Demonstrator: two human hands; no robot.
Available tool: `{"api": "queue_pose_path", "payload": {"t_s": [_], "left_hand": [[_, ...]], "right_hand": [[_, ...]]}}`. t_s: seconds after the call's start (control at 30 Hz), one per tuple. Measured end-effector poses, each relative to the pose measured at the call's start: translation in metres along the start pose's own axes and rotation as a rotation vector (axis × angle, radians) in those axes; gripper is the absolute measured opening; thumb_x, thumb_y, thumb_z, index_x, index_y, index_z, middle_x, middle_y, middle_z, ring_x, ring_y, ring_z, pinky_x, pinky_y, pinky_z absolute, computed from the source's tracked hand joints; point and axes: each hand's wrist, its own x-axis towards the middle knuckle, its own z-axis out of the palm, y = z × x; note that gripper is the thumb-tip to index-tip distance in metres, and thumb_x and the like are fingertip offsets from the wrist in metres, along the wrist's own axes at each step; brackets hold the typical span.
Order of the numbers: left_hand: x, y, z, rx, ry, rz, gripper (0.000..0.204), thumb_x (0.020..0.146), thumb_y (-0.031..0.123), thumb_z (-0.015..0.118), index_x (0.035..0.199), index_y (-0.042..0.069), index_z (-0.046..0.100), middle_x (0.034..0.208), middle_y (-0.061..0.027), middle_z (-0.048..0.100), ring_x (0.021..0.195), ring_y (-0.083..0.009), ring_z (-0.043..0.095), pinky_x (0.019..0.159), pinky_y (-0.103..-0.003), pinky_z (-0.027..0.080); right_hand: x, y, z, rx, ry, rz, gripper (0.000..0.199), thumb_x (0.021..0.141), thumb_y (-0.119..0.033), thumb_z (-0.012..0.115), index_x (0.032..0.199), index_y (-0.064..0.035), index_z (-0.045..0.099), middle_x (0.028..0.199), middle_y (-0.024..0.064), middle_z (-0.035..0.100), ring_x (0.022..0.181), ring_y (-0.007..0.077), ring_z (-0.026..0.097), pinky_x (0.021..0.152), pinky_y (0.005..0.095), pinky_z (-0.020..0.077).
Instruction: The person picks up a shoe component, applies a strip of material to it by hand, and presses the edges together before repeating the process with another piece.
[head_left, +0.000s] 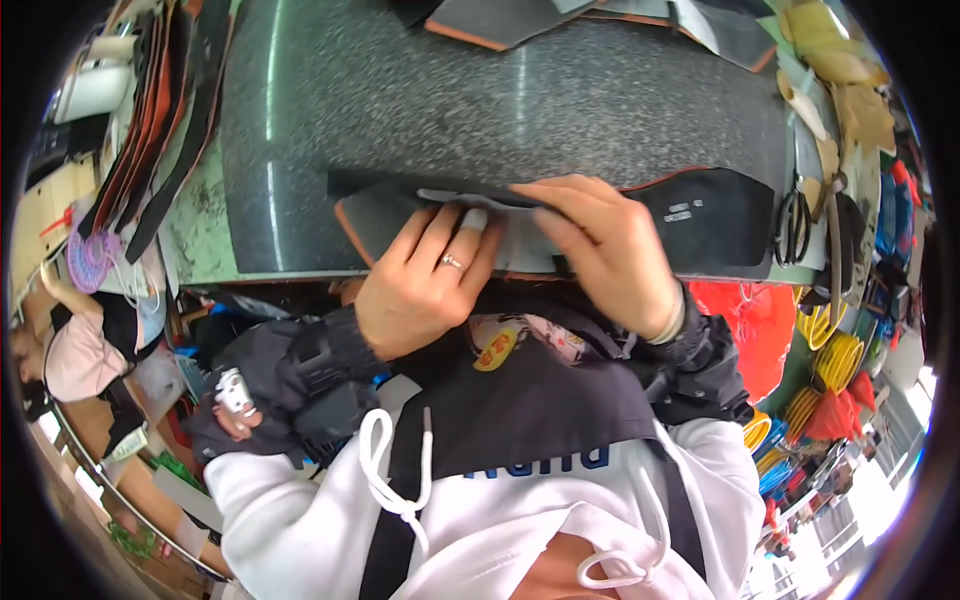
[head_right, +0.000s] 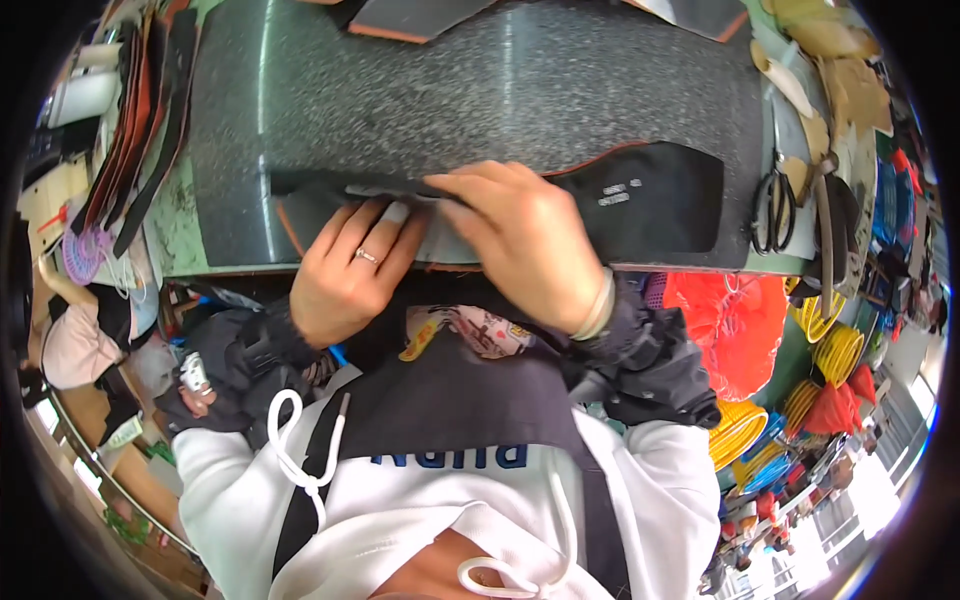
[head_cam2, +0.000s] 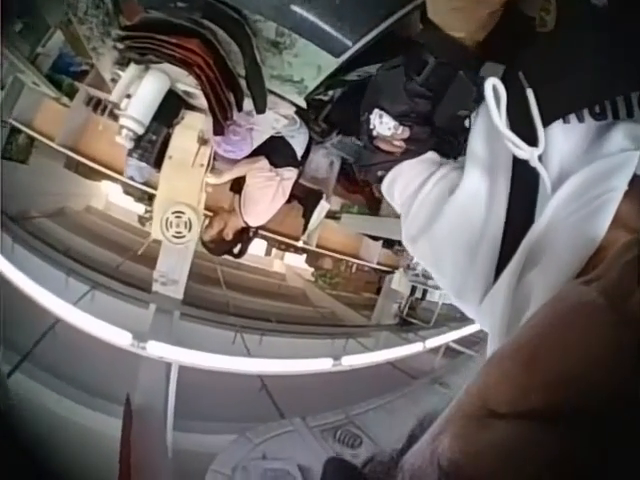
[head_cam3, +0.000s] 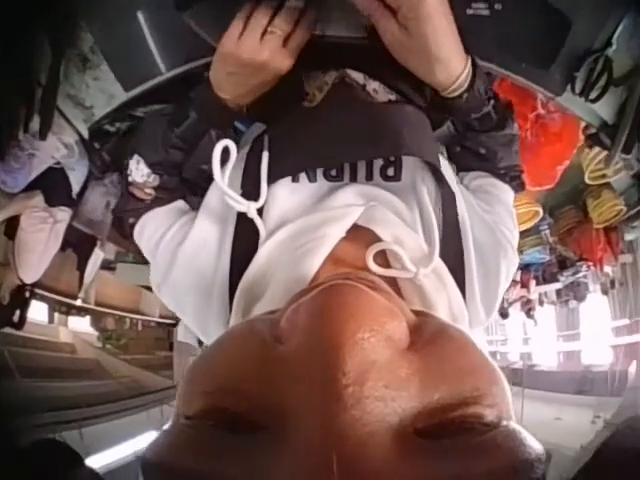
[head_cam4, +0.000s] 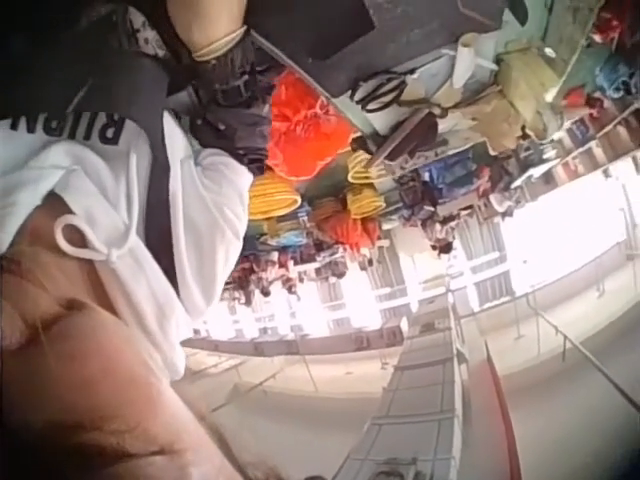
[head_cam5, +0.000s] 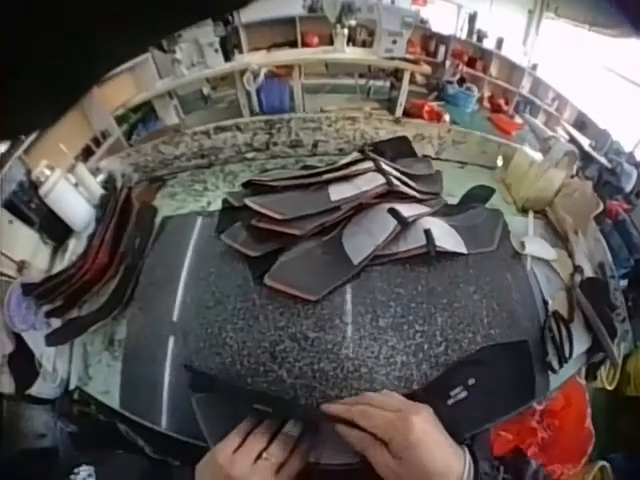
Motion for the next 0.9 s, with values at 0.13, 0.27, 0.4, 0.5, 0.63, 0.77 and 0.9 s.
{"api": "queue_pose_path", "payload": {"t_s": [0.13,0.27,0.4,0.5,0.63,0.77,0.9], "left_hand": [[-0.011,-0.004,0.009,-0.222,0.095,-0.141,0.046,0.070,0.014,0.063,0.114,-0.001,0.067,0.108,-0.0125,0.061,0.103,-0.0314,0.061,0.095,-0.045,0.050],[-0.026,-0.003,0.006,-0.114,0.104,-0.298,0.046,0.072,0.021,0.070,0.112,-0.001,0.066,0.112,-0.0138,0.062,0.108,-0.0309,0.060,0.098,-0.046,0.048],[-0.033,0.012,0.004,-0.207,0.013,-0.410,0.050,0.071,0.025,0.078,0.112,0.000,0.066,0.114,-0.0147,0.061,0.110,-0.0340,0.058,0.101,-0.048,0.046],[-0.029,0.004,-0.014,-0.329,-0.052,-0.448,0.044,0.077,0.026,0.079,0.110,0.000,0.067,0.111,-0.0126,0.064,0.105,-0.0296,0.062,0.097,-0.045,0.048],[-0.013,-0.022,-0.044,-1.319,0.102,-1.104,0.029,0.088,0.024,0.075,0.104,0.001,0.067,0.098,-0.0063,0.069,0.090,-0.0164,0.066,0.084,-0.033,0.053],[-0.022,-0.035,-0.032,-1.714,0.324,-1.331,0.019,0.092,0.018,0.072,0.099,0.002,0.067,0.091,-0.0021,0.069,0.082,-0.0095,0.065,0.076,-0.026,0.052],[-0.021,-0.038,-0.042,-1.727,0.189,-1.255,0.011,0.091,0.012,0.070,0.096,0.004,0.066,0.093,-0.0033,0.069,0.083,-0.0111,0.065,0.078,-0.027,0.052]], "right_hand": [[0.002,0.004,-0.002,0.021,-0.070,-0.024,0.029,0.091,-0.001,0.057,0.118,0.0035,0.064,0.123,0.0179,0.064,0.114,0.0338,0.060,0.099,0.0371,0.0455],[0.002,-0.001,-0.001,-0.065,-0.105,-0.058,0.031,0.090,-0.001,0.056,0.120,0.0021,0.064,0.129,0.0173,0.063,0.117,0.0332,0.059,0.099,0.0368,0.0458],[0.001,-0.002,0.002,-0.181,-0.140,-0.183,0.035,0.086,-0.001,0.061,0.121,0.0004,0.065,0.129,0.0157,0.063,0.114,0.0326,0.060,0.099,0.0382,0.0472],[-0.006,-0.001,0.006,-0.258,-0.176,-0.248,0.040,0.082,-0.002,0.064,0.122,-0.0008,0.065,0.129,0.0146,0.063,0.112,0.0323,0.060,0.098,0.0393,0.0484],[-0.008,-0.001,0.010,-0.339,-0.141,-0.274,0.047,0.074,-0.002,0.067,0.121,-0.0017,0.065,0.127,0.0135,0.064,0.108,0.0318,0.060,0.095,0.0409,0.0505],[-0.009,0.002,0.014,-0.336,-0.124,-0.329,0.049,0.071,-0.002,0.068,0.119,-0.0010,0.065,0.130,0.0123,0.062,0.108,0.0303,0.059,0.094,0.0396,0.0506],[-0.010,0.001,0.016,-0.459,-0.133,-0.343,0.049,0.071,-0.004,0.068,0.120,-0.0008,0.064,0.138,0.0107,0.055,0.108,0.0282,0.056,0.094,0.0387,0.0490]]}}
